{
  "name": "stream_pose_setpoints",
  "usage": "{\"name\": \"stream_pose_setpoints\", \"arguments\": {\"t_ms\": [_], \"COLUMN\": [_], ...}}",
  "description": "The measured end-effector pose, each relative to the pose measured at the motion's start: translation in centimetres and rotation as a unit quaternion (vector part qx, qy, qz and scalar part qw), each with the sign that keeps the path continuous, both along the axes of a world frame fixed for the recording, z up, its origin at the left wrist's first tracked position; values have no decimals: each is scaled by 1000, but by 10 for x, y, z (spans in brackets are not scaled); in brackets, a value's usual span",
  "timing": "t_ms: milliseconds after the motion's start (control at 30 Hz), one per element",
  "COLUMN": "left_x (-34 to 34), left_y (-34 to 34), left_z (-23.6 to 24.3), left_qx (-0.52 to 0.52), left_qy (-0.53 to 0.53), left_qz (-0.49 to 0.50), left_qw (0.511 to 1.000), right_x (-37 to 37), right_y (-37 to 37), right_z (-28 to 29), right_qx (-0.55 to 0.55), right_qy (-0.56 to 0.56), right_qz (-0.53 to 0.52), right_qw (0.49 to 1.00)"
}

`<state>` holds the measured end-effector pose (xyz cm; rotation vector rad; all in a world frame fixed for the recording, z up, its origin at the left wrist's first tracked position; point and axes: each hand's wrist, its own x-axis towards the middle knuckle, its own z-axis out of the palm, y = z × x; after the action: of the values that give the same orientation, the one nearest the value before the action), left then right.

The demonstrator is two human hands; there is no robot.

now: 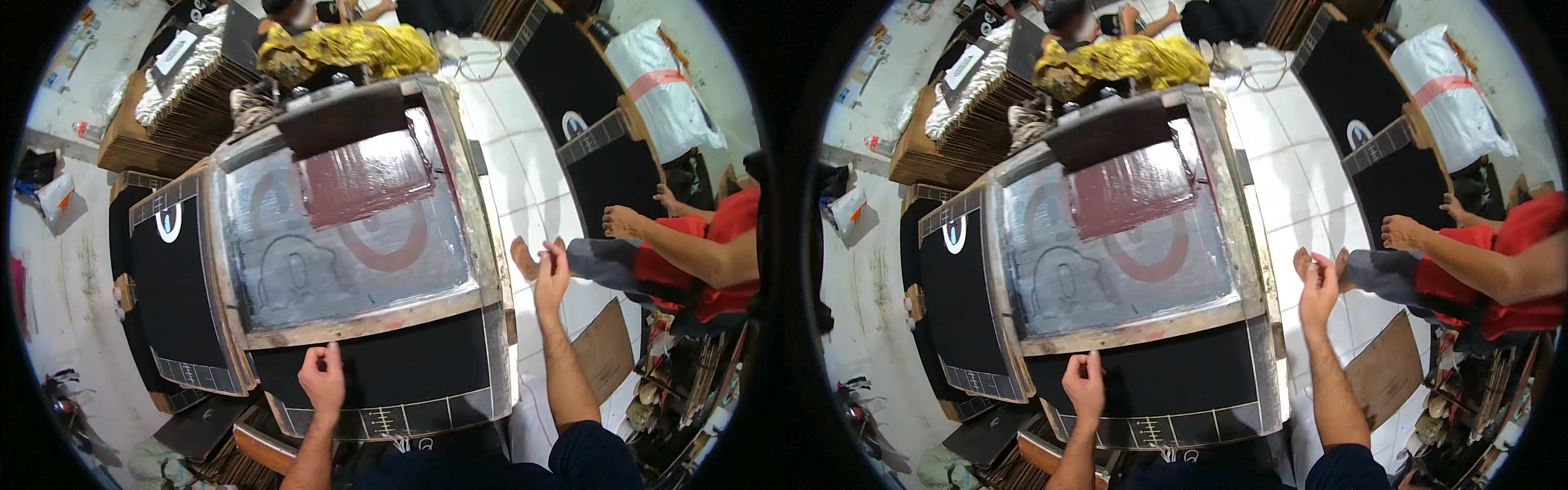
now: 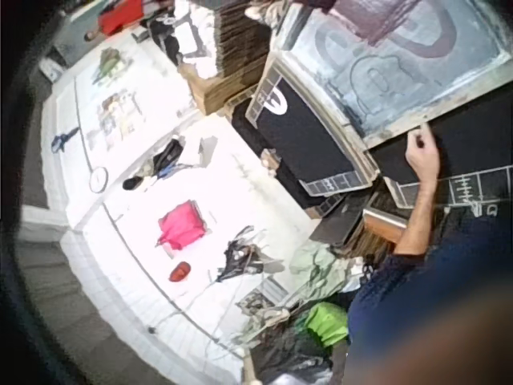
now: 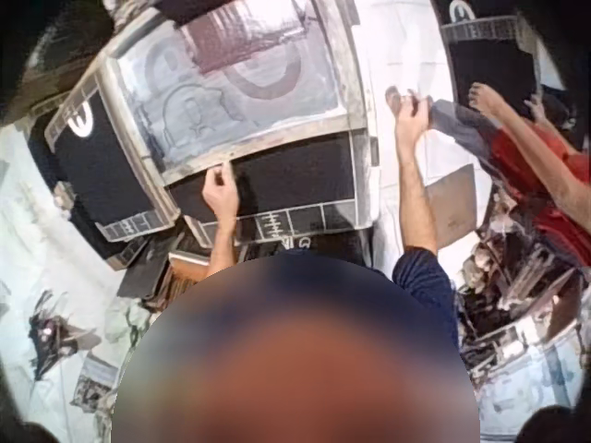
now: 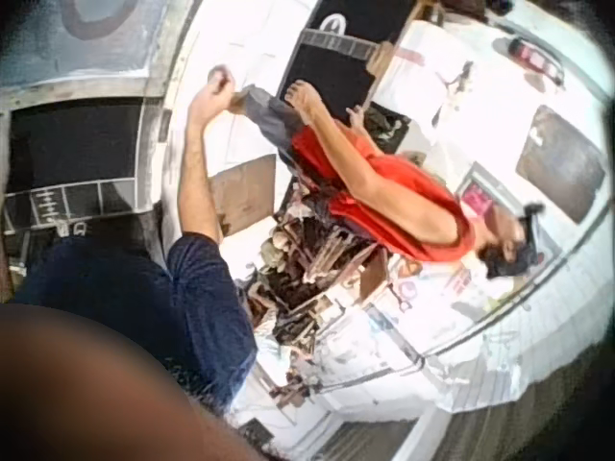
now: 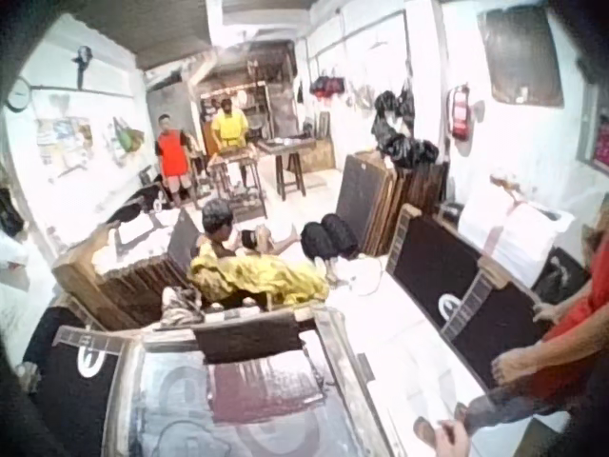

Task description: The person performs screen printing on black t-shirts using a squeegee and a screen frame. They repeatedly apply ink, pull the squeegee across the screen, lift the frame to reveal the printed logo, and place the finished shirt aside.

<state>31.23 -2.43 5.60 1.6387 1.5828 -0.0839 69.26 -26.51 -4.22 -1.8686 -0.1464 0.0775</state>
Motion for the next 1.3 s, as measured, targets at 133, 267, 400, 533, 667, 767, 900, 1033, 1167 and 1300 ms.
{"name": "stream_pose_setpoints", "arguments": {"t_ms": [133,267,400,533,667,767,900,1033,1167,1300], "left_x": [54,66,49,53,66,56,28,21,35,47], "left_y": [-25,-24,-17,-12,-17,-16,-9,-13,-25,-29], "left_z": [-54,-82,-80,-78,-78,-79,-80,-80,-76,-82], "left_qx": [334,452,440,476,499,493,498,484,425,428], "left_qy": [20,-19,24,7,24,51,50,33,71,16], "left_qz": [-377,-338,-395,-420,-392,-378,-413,-407,-387,-341], "left_qw": [864,825,806,773,772,782,761,774,815,837], "right_x": [74,88,68,20,-12,-27,-54,-93,-103,-41], "right_y": [-44,-50,-23,3,21,24,13,7,-9,-37], "right_z": [-149,-293,-405,-457,-468,-455,-426,-413,-400,-313], "right_qx": [-194,-229,-185,-214,-308,-409,-296,-242,85,40], "right_qy": [115,192,322,347,296,213,127,62,325,30], "right_qz": [-5,36,1,132,340,415,470,494,306,298], "right_qw": [974,954,929,903,838,784,822,833,891,953]}}
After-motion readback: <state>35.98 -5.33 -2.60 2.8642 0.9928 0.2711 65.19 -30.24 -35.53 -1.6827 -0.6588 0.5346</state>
